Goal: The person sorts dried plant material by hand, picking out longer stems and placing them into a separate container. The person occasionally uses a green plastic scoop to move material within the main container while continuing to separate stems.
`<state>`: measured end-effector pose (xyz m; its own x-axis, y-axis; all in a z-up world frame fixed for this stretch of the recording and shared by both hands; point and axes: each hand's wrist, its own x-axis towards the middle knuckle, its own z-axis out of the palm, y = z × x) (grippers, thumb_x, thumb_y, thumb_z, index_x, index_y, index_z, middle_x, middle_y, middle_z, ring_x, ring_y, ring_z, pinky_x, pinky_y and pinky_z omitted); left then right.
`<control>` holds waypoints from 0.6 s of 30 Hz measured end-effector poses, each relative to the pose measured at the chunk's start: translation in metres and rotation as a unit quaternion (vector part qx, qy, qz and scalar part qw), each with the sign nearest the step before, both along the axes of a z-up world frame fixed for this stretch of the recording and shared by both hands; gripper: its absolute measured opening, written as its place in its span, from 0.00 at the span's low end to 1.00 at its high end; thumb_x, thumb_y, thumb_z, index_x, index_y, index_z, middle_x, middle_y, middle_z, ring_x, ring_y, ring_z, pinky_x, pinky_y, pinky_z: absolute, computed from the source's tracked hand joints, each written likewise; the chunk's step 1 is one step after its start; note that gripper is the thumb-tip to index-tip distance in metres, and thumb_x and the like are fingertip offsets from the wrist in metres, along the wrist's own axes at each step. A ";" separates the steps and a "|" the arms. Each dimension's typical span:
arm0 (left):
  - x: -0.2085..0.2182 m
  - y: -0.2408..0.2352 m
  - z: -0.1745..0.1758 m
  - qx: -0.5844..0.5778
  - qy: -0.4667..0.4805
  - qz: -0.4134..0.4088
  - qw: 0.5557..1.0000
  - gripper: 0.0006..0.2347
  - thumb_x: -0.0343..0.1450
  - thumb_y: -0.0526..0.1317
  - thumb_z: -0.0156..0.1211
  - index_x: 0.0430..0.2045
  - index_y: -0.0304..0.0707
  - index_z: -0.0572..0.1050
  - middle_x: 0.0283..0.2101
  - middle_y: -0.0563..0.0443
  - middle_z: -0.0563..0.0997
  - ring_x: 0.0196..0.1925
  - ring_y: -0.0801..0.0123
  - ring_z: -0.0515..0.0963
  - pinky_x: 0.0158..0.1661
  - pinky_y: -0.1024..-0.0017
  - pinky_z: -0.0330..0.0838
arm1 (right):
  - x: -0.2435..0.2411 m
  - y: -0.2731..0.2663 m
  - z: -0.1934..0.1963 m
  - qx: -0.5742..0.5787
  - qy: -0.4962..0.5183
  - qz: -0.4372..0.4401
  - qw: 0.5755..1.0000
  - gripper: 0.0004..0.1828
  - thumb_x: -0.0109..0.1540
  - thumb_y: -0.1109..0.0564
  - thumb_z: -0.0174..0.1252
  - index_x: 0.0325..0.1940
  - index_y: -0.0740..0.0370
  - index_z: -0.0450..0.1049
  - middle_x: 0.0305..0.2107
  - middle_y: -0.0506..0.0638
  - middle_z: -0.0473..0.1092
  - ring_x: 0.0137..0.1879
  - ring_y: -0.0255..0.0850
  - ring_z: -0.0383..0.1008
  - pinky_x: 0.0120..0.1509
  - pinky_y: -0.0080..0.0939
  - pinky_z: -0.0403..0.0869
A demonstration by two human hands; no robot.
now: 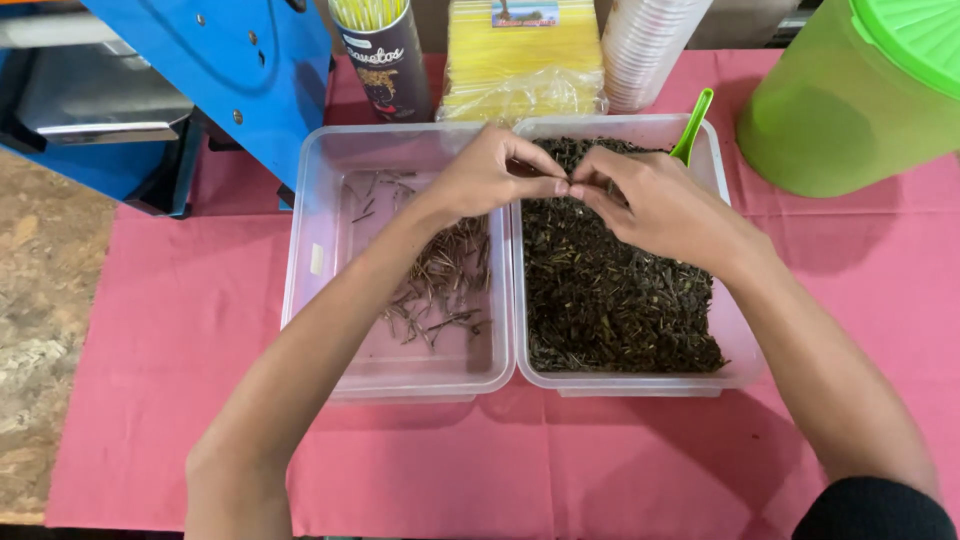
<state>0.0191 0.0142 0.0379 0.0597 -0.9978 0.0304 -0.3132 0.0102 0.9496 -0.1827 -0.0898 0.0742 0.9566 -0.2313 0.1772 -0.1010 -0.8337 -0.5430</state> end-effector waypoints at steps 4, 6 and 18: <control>0.016 0.026 0.007 -0.082 -0.009 0.025 0.996 0.05 0.66 0.37 0.73 0.33 0.40 0.86 0.29 0.50 0.85 0.32 0.80 0.75 0.36 0.81 0.72 | 0.021 0.011 0.010 -0.023 0.038 0.028 0.999 0.05 0.65 0.66 0.56 0.45 0.64 0.75 0.31 0.61 0.78 0.31 0.54 0.81 0.33 0.48 0.75; 0.022 0.047 0.011 -0.080 -0.057 0.040 0.994 0.05 0.65 0.38 0.71 0.32 0.44 0.86 0.29 0.49 0.86 0.33 0.78 0.76 0.36 0.75 0.73 | 0.036 0.019 0.009 -0.035 0.048 0.063 0.996 0.05 0.66 0.65 0.52 0.44 0.63 0.74 0.30 0.60 0.78 0.31 0.53 0.80 0.33 0.48 0.76; 0.081 0.113 -0.040 0.001 -0.256 0.135 0.957 0.08 0.61 0.44 0.66 0.30 0.57 0.86 0.24 0.56 0.85 0.32 0.58 0.85 0.38 0.63 0.76 | 0.118 0.054 -0.060 -0.081 0.009 0.160 0.984 0.06 0.68 0.60 0.56 0.45 0.66 0.76 0.36 0.61 0.77 0.43 0.60 0.80 0.42 0.55 0.79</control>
<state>0.1005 0.1268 -0.0017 0.2935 -0.9480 0.1229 -0.7291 -0.1389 0.6701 -0.0643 -0.0357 0.0140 0.9791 0.1114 0.1702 0.1720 -0.9000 -0.4005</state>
